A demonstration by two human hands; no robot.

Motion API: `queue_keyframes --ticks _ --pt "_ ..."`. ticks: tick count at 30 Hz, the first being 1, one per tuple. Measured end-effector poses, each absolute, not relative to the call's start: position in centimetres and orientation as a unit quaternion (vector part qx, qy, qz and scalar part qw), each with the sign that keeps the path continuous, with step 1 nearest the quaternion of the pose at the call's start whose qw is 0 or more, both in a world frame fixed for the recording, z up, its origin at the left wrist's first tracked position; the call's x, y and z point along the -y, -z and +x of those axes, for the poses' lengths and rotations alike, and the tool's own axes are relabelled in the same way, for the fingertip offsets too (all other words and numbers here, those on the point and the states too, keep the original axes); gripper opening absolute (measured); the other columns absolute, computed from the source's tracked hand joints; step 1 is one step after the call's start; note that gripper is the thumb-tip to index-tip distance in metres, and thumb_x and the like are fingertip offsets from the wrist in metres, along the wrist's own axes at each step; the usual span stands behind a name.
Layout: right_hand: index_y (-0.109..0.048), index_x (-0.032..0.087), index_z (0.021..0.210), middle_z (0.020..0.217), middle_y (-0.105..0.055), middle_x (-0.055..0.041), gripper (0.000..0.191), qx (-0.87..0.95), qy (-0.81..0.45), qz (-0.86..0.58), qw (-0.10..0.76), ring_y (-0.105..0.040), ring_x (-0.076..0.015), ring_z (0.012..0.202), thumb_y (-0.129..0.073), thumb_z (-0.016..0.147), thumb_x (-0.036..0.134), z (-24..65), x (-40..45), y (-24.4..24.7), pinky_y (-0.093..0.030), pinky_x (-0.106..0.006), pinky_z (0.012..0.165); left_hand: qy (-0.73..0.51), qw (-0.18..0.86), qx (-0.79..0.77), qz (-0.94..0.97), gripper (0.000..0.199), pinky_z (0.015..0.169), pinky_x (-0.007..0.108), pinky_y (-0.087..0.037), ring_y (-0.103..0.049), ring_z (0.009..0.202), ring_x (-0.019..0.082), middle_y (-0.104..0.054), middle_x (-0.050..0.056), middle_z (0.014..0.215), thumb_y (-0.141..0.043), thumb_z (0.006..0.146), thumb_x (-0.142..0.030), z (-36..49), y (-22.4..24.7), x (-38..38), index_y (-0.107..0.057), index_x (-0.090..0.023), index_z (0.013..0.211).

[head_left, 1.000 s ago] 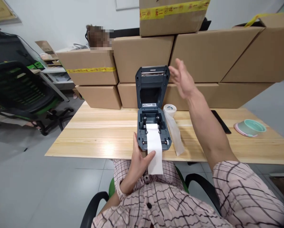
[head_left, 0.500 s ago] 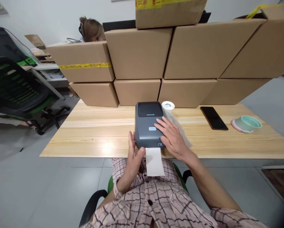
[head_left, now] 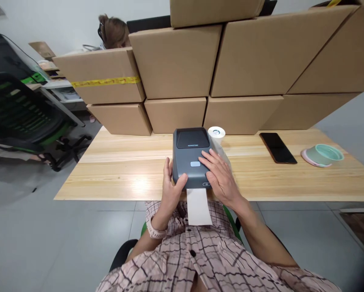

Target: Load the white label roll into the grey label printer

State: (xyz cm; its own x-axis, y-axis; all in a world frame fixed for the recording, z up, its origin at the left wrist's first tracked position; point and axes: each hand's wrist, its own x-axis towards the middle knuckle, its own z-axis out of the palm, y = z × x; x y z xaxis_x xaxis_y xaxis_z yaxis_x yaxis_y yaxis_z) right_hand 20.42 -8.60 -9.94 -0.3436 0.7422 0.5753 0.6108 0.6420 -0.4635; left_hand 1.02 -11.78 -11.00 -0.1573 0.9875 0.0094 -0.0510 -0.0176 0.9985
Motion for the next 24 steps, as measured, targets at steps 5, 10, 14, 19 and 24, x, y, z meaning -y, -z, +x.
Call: queue_keyframes --ticks 5,10,14,19,24 --pt "-0.051 0.031 0.149 0.157 -0.056 -0.0025 0.043 0.806 -0.088 -0.432 0.395 -0.038 -0.0239 0.155 -0.036 0.109 0.029 20.3 8.7 9.9 -0.029 -0.06 0.128 -0.489 0.443 -0.61 0.439 0.064 0.086 0.035 -0.054 -0.066 0.1 0.021 -0.066 0.008 0.118 -0.081 0.081 -0.05 0.4 12.4 17.4 -0.053 -0.025 0.133" --pt "-0.057 0.031 0.141 0.157 -0.055 -0.0033 0.038 0.81 -0.07 -0.432 0.391 -0.037 -0.0255 0.156 -0.037 0.109 0.034 20.3 8.9 9.9 -0.024 -0.061 0.128 -0.38 0.656 -0.509 0.408 0.056 0.046 0.021 -0.03 -0.041 0.044 0.007 -0.049 -0.006 0.051 -0.081 0.072 -0.067 0.2 13.7 16.9 -0.053 -0.019 0.066" --pt "-0.062 0.031 0.137 0.155 -0.057 -0.005 0.039 0.827 -0.04 -0.434 0.356 -0.041 -0.0269 0.153 -0.035 0.11 0.04 20.3 9.0 9.0 -0.023 -0.062 0.127 -0.403 0.658 -0.504 0.388 0.061 0.041 0.02 -0.023 -0.034 0.036 0.004 -0.044 -0.009 0.043 -0.084 0.066 -0.07 0.5 14.4 15.3 -0.049 -0.02 0.062" --pt "-0.067 0.033 0.129 0.156 -0.057 -0.0021 0.035 0.843 0.002 -0.447 0.3 -0.042 -0.0281 0.152 -0.044 0.107 0.05 20.1 8.5 7.4 -0.013 -0.064 0.129 -0.409 0.648 -0.511 0.39 0.061 0.038 0.02 -0.024 -0.035 0.034 0.005 -0.045 -0.009 0.045 -0.083 0.066 -0.072 0.7 15.0 15.6 -0.049 -0.02 0.064" --pt "-0.058 0.034 0.142 0.17 -0.036 -0.0043 0.042 0.831 -0.05 -0.447 0.327 -0.033 -0.0301 0.158 -0.047 0.106 0.053 20.6 9.3 8.4 -0.026 -0.066 0.126 -0.481 0.541 -0.543 0.424 0.045 0.05 0.023 -0.042 -0.05 0.051 0.01 -0.06 -0.004 0.066 -0.073 0.083 -0.063 0.5 14.4 16.8 -0.061 -0.021 0.085"
